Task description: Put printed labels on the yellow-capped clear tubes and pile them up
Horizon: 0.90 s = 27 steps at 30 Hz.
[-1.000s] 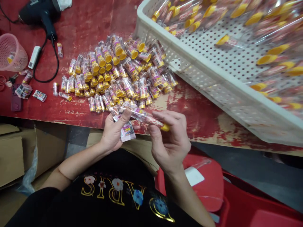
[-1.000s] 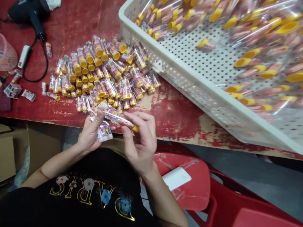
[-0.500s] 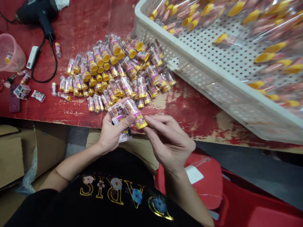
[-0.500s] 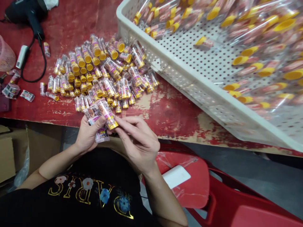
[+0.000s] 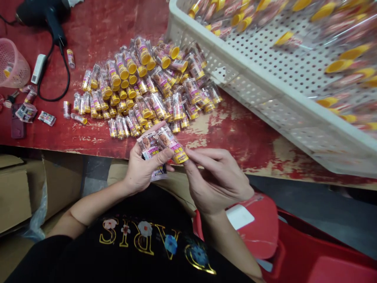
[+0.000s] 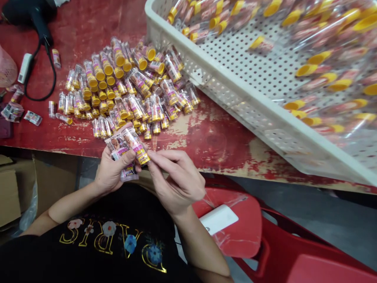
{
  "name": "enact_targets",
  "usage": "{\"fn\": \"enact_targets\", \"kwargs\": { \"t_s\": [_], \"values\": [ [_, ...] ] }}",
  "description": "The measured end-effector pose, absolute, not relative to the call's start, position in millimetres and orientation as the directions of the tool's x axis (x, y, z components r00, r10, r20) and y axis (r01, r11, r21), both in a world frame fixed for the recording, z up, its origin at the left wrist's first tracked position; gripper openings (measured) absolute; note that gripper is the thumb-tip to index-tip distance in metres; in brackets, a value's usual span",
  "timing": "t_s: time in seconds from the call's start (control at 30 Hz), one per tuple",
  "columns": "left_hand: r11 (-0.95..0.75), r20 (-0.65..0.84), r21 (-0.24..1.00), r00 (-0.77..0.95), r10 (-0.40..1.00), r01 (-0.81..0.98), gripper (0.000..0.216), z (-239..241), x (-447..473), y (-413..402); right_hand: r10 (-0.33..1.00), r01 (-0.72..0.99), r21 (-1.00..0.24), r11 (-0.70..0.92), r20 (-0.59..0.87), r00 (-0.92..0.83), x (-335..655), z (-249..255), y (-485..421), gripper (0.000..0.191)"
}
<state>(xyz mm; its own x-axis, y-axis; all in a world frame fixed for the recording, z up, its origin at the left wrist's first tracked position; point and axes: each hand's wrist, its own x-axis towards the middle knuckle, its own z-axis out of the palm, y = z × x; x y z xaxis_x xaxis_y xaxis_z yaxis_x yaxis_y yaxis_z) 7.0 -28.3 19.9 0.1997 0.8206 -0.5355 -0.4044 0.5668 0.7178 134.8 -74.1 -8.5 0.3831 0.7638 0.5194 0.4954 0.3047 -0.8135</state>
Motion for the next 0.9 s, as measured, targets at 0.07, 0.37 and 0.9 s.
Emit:
{"fn": "enact_targets", "kwargs": {
  "t_s": [0.07, 0.37, 0.9],
  "values": [
    [0.563, -0.53, 0.723, 0.202, 0.824, -0.399, 0.072, 19, 7, -29, 0.762, 0.502, -0.807, 0.31, 0.527, 0.377, 135, -9, -74, 0.046],
    [0.551, -0.511, 0.768, 0.204, 0.835, -0.326, 0.071, 11, 6, -31, 0.764, 0.484, -0.829, 0.278, 0.497, 0.411, 131, -16, -76, 0.039],
    [0.569, -0.601, 0.699, 0.074, 0.796, -0.433, 0.044, 4, -27, -18, 0.843, 0.694, -0.703, 0.154, 0.46, 0.279, 205, -49, 42, 0.024]
  ]
}}
